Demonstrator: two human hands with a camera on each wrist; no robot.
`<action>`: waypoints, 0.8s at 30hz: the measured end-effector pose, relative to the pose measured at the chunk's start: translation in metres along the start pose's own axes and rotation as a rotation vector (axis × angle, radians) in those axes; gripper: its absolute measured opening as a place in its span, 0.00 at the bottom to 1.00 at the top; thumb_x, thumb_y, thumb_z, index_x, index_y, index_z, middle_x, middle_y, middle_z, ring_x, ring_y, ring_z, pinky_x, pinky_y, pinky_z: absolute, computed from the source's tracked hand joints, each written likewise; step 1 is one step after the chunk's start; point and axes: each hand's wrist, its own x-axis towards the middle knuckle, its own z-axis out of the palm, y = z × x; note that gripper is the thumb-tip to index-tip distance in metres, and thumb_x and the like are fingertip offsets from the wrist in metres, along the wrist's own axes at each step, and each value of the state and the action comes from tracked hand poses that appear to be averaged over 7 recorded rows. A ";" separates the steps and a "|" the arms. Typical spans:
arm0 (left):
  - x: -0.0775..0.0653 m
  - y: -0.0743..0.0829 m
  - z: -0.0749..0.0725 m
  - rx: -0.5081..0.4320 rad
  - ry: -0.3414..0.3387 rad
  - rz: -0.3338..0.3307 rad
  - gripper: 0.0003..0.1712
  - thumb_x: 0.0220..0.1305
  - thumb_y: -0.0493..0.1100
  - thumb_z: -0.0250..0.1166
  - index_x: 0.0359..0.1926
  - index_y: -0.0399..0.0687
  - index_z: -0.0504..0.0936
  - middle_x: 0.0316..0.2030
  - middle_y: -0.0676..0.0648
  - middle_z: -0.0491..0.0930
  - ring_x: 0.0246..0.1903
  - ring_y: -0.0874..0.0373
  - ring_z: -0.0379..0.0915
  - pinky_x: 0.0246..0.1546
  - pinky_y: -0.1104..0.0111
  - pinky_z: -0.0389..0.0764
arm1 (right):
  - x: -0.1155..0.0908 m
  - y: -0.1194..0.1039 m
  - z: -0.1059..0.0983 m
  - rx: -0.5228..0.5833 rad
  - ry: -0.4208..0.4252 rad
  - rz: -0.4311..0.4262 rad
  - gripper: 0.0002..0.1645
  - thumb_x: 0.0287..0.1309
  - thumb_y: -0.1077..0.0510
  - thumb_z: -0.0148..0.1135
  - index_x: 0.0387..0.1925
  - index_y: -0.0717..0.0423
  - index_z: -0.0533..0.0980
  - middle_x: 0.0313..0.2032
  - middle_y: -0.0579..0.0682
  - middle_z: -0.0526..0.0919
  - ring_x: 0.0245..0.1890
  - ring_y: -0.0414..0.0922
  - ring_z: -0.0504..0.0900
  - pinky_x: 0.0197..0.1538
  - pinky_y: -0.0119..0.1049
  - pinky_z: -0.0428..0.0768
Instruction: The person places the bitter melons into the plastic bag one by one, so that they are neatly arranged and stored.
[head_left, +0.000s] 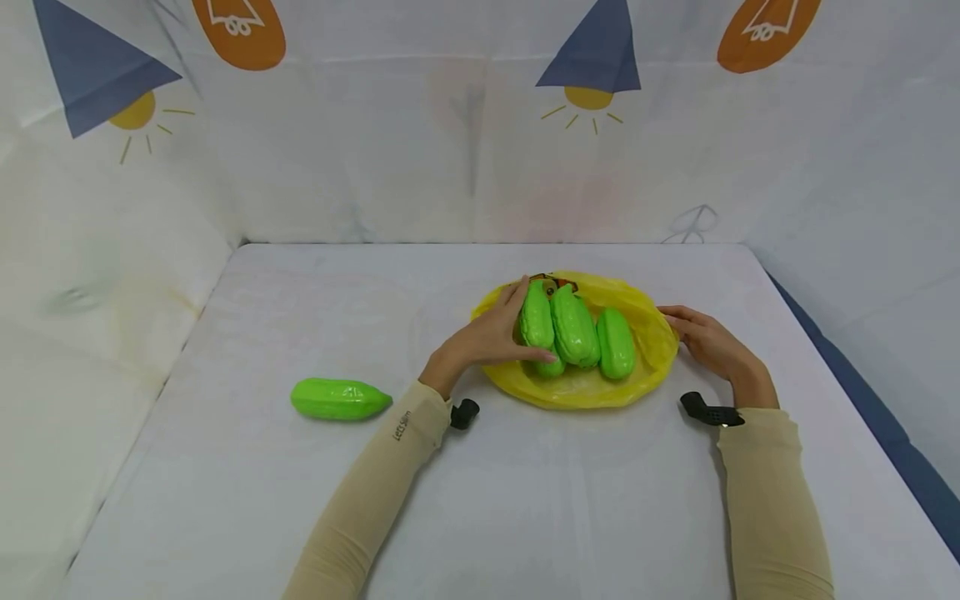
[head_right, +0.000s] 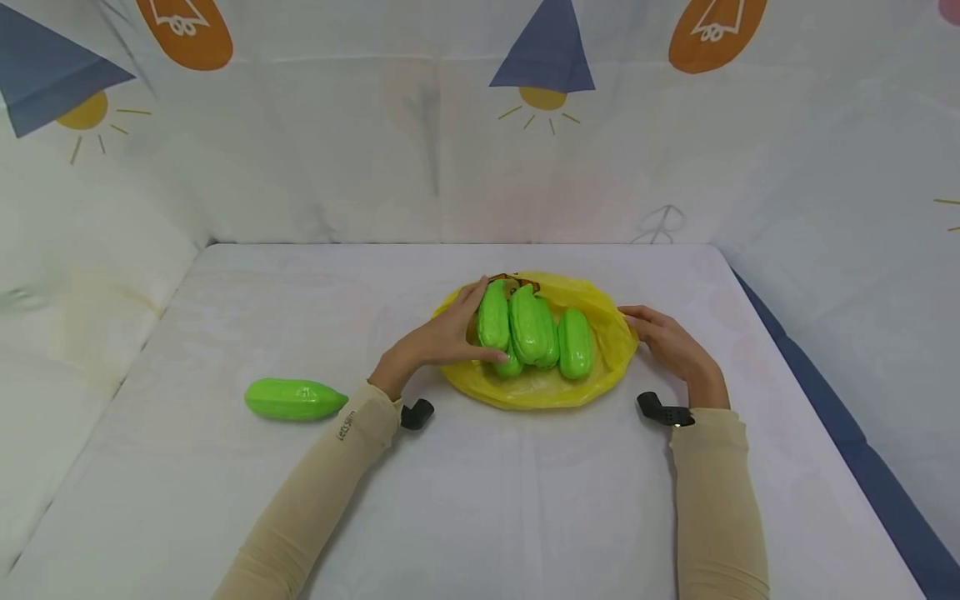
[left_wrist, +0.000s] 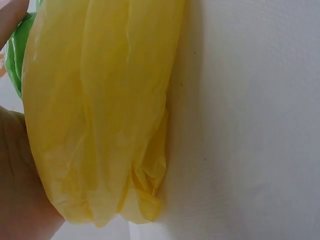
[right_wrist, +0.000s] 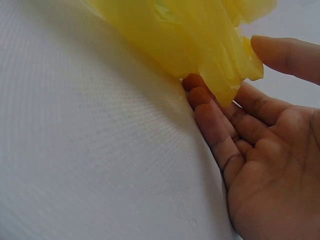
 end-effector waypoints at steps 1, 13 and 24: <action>0.000 0.000 0.000 0.001 0.001 0.003 0.74 0.49 0.70 0.71 0.76 0.62 0.24 0.78 0.52 0.28 0.77 0.52 0.34 0.74 0.54 0.53 | 0.000 0.000 0.000 0.002 0.000 -0.003 0.24 0.76 0.44 0.43 0.64 0.51 0.65 0.55 0.33 0.69 0.54 0.33 0.67 0.54 0.16 0.66; 0.000 0.002 -0.005 0.102 0.037 -0.047 0.64 0.57 0.68 0.66 0.78 0.46 0.39 0.77 0.42 0.45 0.75 0.48 0.46 0.74 0.56 0.54 | 0.000 0.003 0.000 0.010 -0.005 -0.039 0.19 0.77 0.47 0.42 0.62 0.46 0.67 0.54 0.32 0.70 0.52 0.33 0.68 0.54 0.16 0.67; -0.006 0.001 -0.015 0.129 -0.061 0.009 0.66 0.56 0.63 0.70 0.79 0.53 0.34 0.78 0.44 0.36 0.77 0.48 0.36 0.75 0.52 0.51 | -0.001 0.003 0.001 0.040 -0.012 -0.059 0.14 0.77 0.50 0.41 0.57 0.40 0.69 0.53 0.32 0.72 0.50 0.33 0.70 0.53 0.17 0.69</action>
